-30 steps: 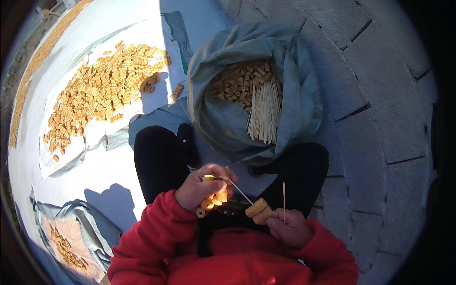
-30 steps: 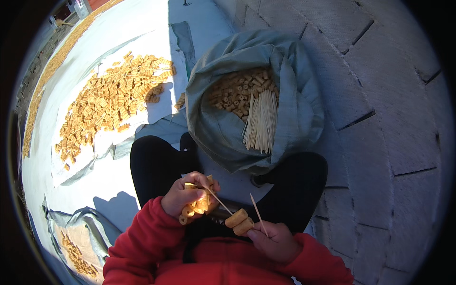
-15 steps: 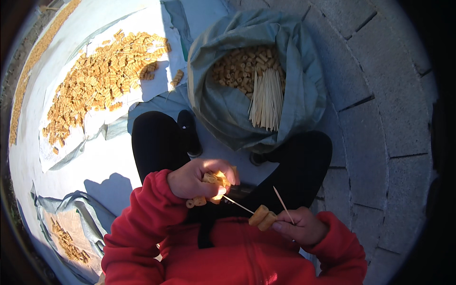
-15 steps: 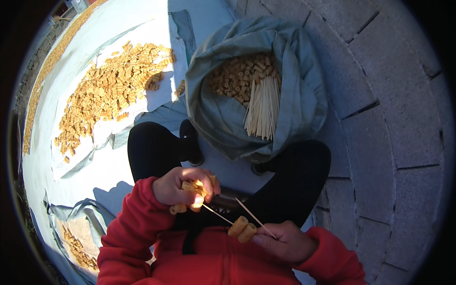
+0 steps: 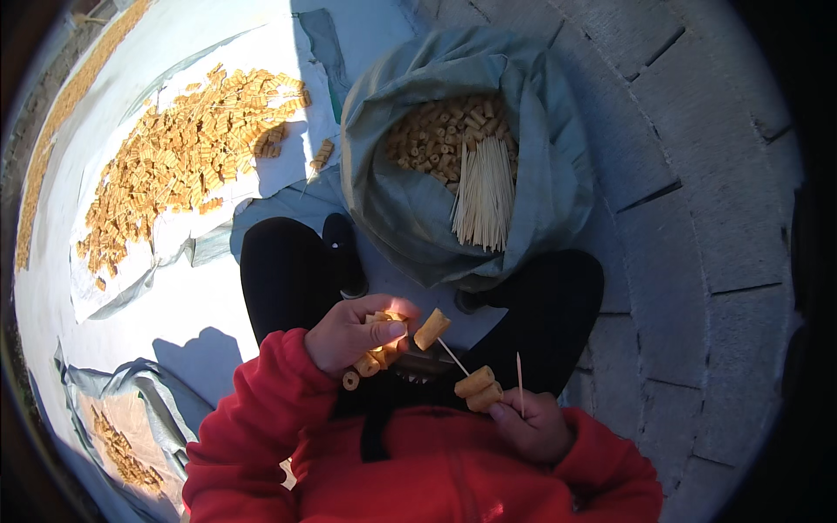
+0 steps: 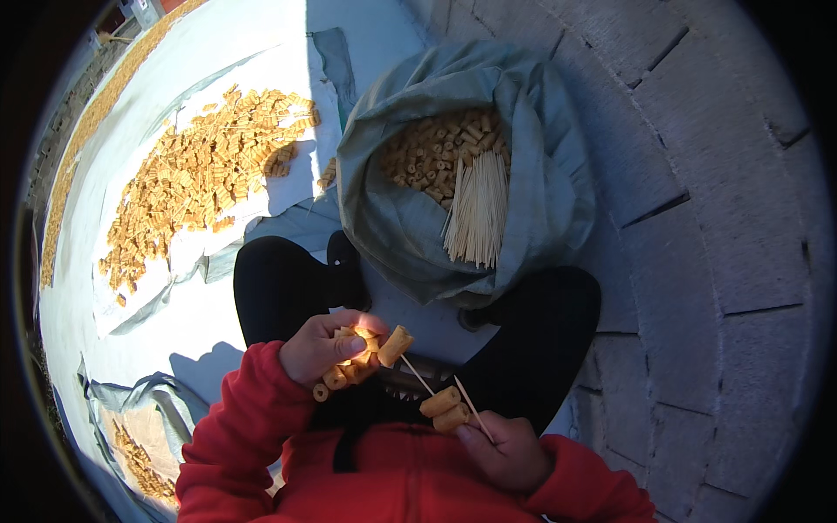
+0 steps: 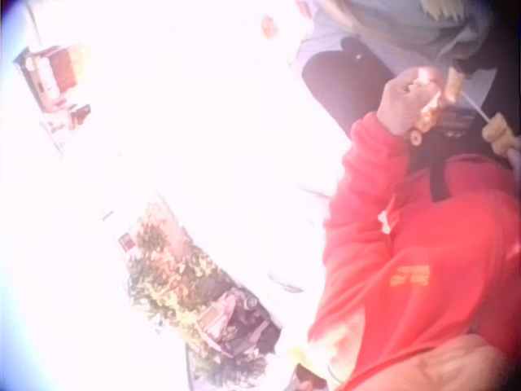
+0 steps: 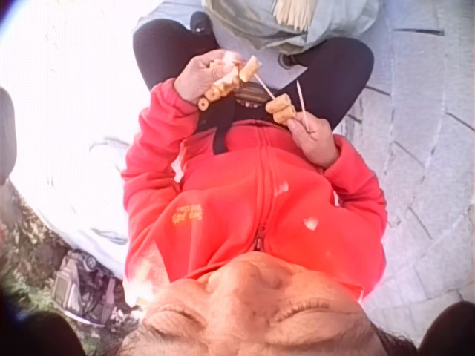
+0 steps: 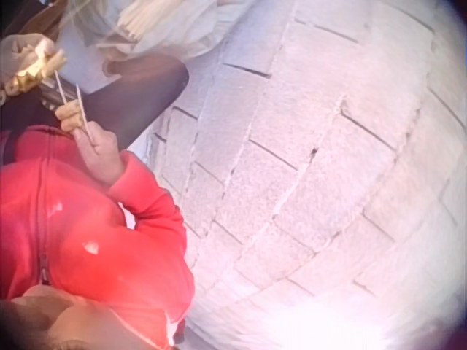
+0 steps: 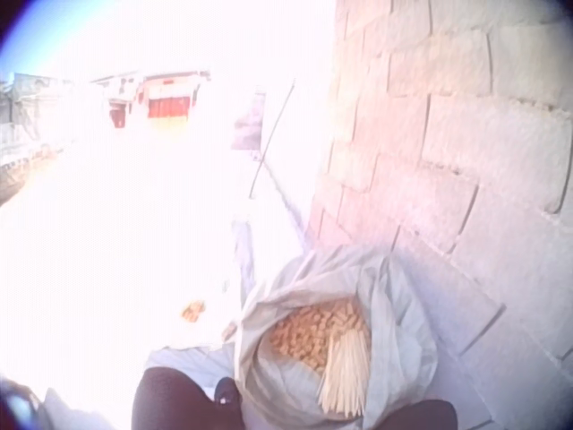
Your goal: The person sits on the ground and repeatedly picks up small dried fruit pieces from a sack, threads them onto thin wooden skewers, and places the completed skewers onto a white sheet. The process continues with consistent hand movements and visible accumulation of finished skewers.
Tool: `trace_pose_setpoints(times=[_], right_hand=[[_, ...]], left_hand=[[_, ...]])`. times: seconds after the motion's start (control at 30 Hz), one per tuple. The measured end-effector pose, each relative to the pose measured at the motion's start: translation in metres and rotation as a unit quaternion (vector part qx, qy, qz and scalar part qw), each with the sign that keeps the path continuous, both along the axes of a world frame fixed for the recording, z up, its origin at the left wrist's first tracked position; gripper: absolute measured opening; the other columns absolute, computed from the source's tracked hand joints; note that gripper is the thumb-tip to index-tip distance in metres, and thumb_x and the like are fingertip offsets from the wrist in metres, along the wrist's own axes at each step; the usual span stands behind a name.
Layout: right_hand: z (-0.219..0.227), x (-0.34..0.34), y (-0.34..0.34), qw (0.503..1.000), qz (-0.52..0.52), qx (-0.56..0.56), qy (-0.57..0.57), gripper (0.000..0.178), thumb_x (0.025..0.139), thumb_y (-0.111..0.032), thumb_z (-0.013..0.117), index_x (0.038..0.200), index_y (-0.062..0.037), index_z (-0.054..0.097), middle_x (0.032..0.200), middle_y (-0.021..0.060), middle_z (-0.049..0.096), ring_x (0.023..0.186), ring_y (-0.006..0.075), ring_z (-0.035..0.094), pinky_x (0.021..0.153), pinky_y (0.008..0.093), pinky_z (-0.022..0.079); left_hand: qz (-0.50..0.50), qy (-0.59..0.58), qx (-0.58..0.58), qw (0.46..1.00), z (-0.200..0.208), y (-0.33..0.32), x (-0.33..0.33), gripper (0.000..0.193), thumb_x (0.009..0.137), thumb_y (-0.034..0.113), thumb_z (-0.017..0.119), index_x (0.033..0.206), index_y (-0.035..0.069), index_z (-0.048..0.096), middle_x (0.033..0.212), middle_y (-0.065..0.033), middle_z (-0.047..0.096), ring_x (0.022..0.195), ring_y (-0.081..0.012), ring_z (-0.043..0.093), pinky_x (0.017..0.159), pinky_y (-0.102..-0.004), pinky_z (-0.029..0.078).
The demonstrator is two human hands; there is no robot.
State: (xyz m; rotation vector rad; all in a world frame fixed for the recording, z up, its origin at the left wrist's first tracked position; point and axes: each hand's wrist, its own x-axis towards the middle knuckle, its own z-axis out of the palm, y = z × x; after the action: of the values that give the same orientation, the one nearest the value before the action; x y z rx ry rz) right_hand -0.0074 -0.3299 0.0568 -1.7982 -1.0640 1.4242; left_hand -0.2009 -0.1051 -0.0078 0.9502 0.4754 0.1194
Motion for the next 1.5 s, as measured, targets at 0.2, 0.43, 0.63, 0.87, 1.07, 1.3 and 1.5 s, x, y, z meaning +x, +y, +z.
trace_pose_setpoints(times=[0.2, 0.43, 0.63, 0.87, 1.07, 1.3, 1.5], right_hand=[[-0.008, -0.008, -0.001, 1.0, -0.002, 0.016, -0.003, 0.016, 0.09, -0.016, 0.054, 0.097, -0.0025, 0.059, 0.069, 0.005, 0.061, 0.061, 0.0097, 0.059, 0.058, 0.0234, 0.046], [-0.002, -0.02, 0.001, 1.0, -0.013, -0.013, -0.002, 0.017, 0.092, -0.018, 0.052, 0.095, -0.0027, 0.059, 0.067, 0.0048, 0.06, 0.061, 0.0097, 0.058, 0.056, 0.0236, 0.045], [-0.004, -0.019, 0.017, 0.973, -0.153, -0.026, 0.171, 0.017, 0.093, -0.015, 0.049, 0.095, -0.0011, 0.059, 0.063, -0.004, 0.048, 0.056, 0.003, 0.043, 0.051, 0.0192, 0.037], [0.007, -0.005, 0.006, 0.994, -0.029, -0.076, 0.076, 0.017, 0.091, -0.017, 0.053, 0.094, -0.0018, 0.06, 0.067, 0.0001, 0.056, 0.06, 0.0041, 0.05, 0.056, 0.0212, 0.041], [0.001, -0.011, 0.007, 0.993, -0.047, -0.051, 0.095, 0.017, 0.092, -0.015, 0.052, 0.098, -0.0018, 0.059, 0.067, -0.0006, 0.056, 0.059, 0.0037, 0.049, 0.055, 0.0208, 0.041], [-0.005, -0.013, 0.004, 0.988, -0.063, -0.048, 0.135, 0.016, 0.092, -0.015, 0.051, 0.099, -0.002, 0.059, 0.068, -0.0021, 0.054, 0.059, 0.0027, 0.047, 0.054, 0.02, 0.04], [-0.006, -0.012, 0.004, 0.984, -0.102, -0.034, 0.142, 0.015, 0.092, -0.014, 0.051, 0.095, -0.0011, 0.058, 0.067, -0.0031, 0.053, 0.06, 0.0021, 0.047, 0.054, 0.0194, 0.039]], left_hand=[[0.077, 0.057, -0.192, 0.977, 0.013, -0.033, 0.014, 0.03, 0.089, 0.025, 0.056, 0.104, -0.001, 0.055, 0.077, -0.0093, 0.056, 0.055, -0.0113, 0.05, 0.044, -0.021, 0.04], [-0.021, 0.103, -0.067, 0.992, 0.014, -0.019, 0.019, 0.029, 0.086, 0.021, 0.059, 0.105, -0.001, 0.056, 0.081, -0.0093, 0.059, 0.063, -0.0107, 0.054, 0.053, -0.0222, 0.045], [-0.044, 0.008, -0.147, 0.988, 0.004, -0.038, 0.021, 0.037, 0.09, 0.03, 0.053, 0.11, -0.001, 0.054, 0.085, -0.0092, 0.06, 0.066, -0.0105, 0.054, 0.056, -0.0225, 0.044], [0.141, -0.093, -0.217, 0.961, 0.001, -0.034, 0.018, 0.045, 0.092, 0.024, 0.041, 0.129, -0.001, 0.034, 0.103, -0.0151, 0.054, 0.078, -0.0181, 0.057, 0.064, -0.0282, 0.048], [0.131, -0.049, -0.057, 0.988, 0.002, -0.04, 0.017, 0.048, 0.093, 0.023, 0.04, 0.132, -0.003, 0.032, 0.106, -0.014, 0.053, 0.082, -0.017, 0.055, 0.069, -0.0276, 0.048], [0.084, -0.072, 0.137, 0.984, -0.009, -0.048, 0.016, 0.056, 0.095, 0.029, 0.037, 0.138, -0.003, 0.023, 0.114, -0.0123, 0.051, 0.091, -0.0158, 0.053, 0.082, -0.028, 0.044], [0.145, 0.019, 0.026, 0.989, 0.004, -0.049, 0.019, 0.048, 0.094, 0.034, 0.041, 0.124, -0.004, 0.043, 0.093, -0.0094, 0.057, 0.078, -0.0129, 0.055, 0.071, -0.0252, 0.046]])
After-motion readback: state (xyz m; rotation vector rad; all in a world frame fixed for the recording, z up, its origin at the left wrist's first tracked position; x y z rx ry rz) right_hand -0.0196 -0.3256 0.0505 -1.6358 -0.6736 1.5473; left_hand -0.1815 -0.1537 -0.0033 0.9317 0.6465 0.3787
